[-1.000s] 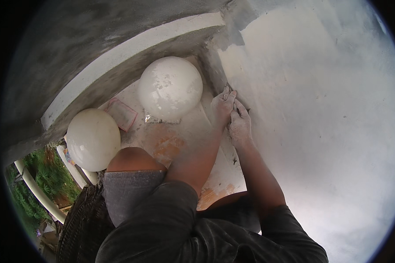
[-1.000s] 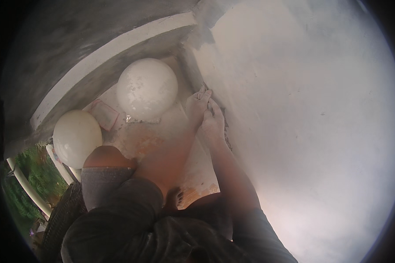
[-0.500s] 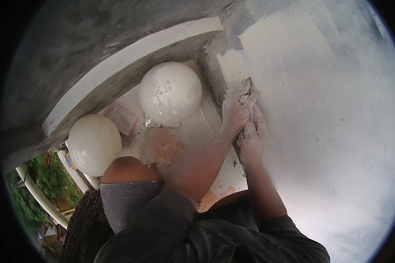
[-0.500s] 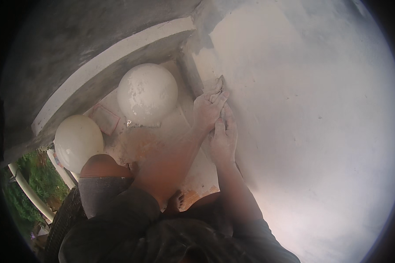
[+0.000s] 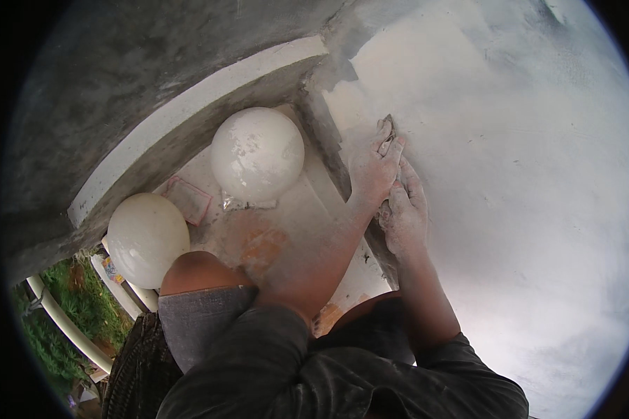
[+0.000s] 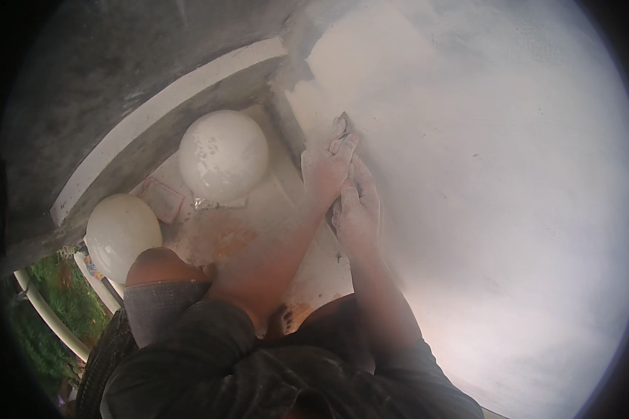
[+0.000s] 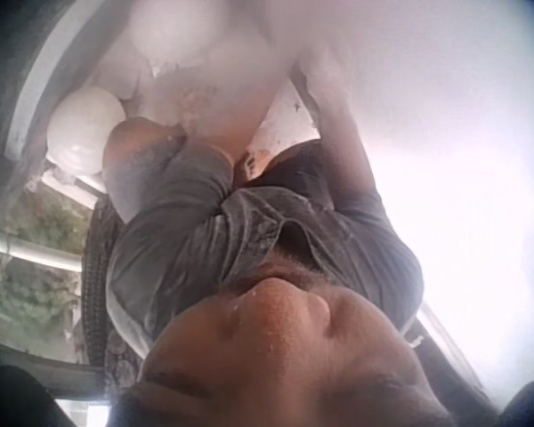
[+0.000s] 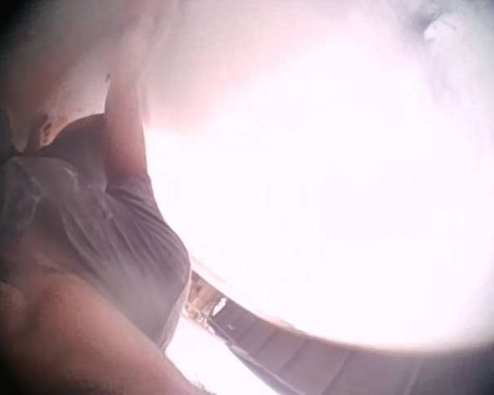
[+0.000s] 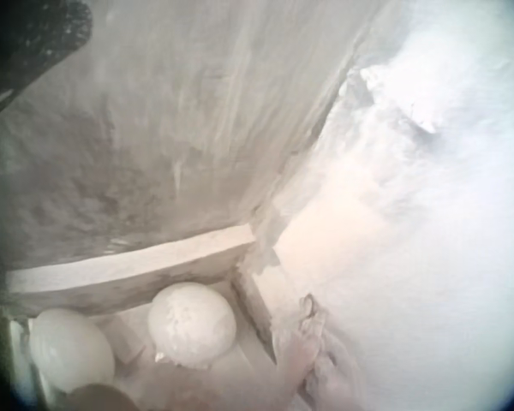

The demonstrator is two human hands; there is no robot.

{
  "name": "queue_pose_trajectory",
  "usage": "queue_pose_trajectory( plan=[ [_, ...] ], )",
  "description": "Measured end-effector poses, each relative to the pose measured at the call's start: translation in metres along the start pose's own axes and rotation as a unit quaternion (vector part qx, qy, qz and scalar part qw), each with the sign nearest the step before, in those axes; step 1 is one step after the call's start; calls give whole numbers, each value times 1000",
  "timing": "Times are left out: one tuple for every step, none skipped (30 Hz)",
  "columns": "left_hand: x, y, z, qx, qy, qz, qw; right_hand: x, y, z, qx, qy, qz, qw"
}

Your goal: The person applies and smooths plaster onto a wall using a trowel and hand, working along the edge where the wall meets a tiled floor. The person repeatedly scoops material, spreads it, and levels the surface.

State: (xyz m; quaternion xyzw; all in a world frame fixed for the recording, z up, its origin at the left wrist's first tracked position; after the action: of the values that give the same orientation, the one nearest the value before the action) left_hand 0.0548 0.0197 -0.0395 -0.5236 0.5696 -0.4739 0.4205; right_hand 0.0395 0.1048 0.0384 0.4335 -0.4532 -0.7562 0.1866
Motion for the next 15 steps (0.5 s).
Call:
queue_pose_trajectory(
  plan=[
    [-1, -4, 1, -6, 19, 29, 999, -4, 4, 1, -8, -2, -16, 1000],
    [-2, -11, 1, -21, 17, 44, 999, -9, 7, 4, -12, 9, -23, 1000],
    [-1, -18, 5, -45, -18, 27, 998, -14, 11, 5, -2, 53, 1, 999],
    [-10, -27, 0, -33, 26, 30, 999, -21, 13, 12, 8, 10, -14, 1000],
    [-17, -38, -4, -30, 37, 1, 999, -27, 17, 16, 32, 0, 1, 999],
    [-24, -46, -9, -14, 75, -13, 997, -33, 17, 23, 61, -45, -16, 997],
    [-30, -56, -13, -22, 46, -57, 997, -39, 21, 27, 68, -21, 18, 997],
    [-31, -61, -16, -17, 43, -91, 995, -42, 21, 31, 80, -31, 23, 996],
    [-35, -65, -21, 4, 75, -99, 992, -45, 21, 36, 93, -74, -1, 993],
    [-32, -65, -21, -34, 42, -96, 994, -45, 23, 35, 78, -15, 36, 996],
    [-28, -64, -22, -55, 40, -67, 995, -46, 24, 36, 62, 12, 42, 997],
    [-27, -64, -21, -89, 8, -66, 994, -45, 25, 34, 64, 67, 76, 993],
    [-22, -62, -21, -58, 52, -34, 996, -44, 23, 35, 41, 27, 44, 998],
    [-23, -62, -21, -39, 67, -31, 997, -43, 23, 36, 38, 14, 40, 998],
    [-20, -63, -19, -31, 63, -43, 997, -42, 23, 35, 36, 2, 36, 999]
  ],
)
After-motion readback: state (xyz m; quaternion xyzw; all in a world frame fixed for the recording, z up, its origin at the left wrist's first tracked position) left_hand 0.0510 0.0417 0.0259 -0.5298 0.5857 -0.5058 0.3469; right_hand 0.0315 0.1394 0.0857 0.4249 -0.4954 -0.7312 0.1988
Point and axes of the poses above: each hand's wrist, its own x-axis towards the middle knuckle, its own z-axis out of the back of the hand, y = z × x, the point moved 2 cm from there along x, towards the middle knuckle, and after that the axes turned 9 degrees about -z, right-handed, at the moved point
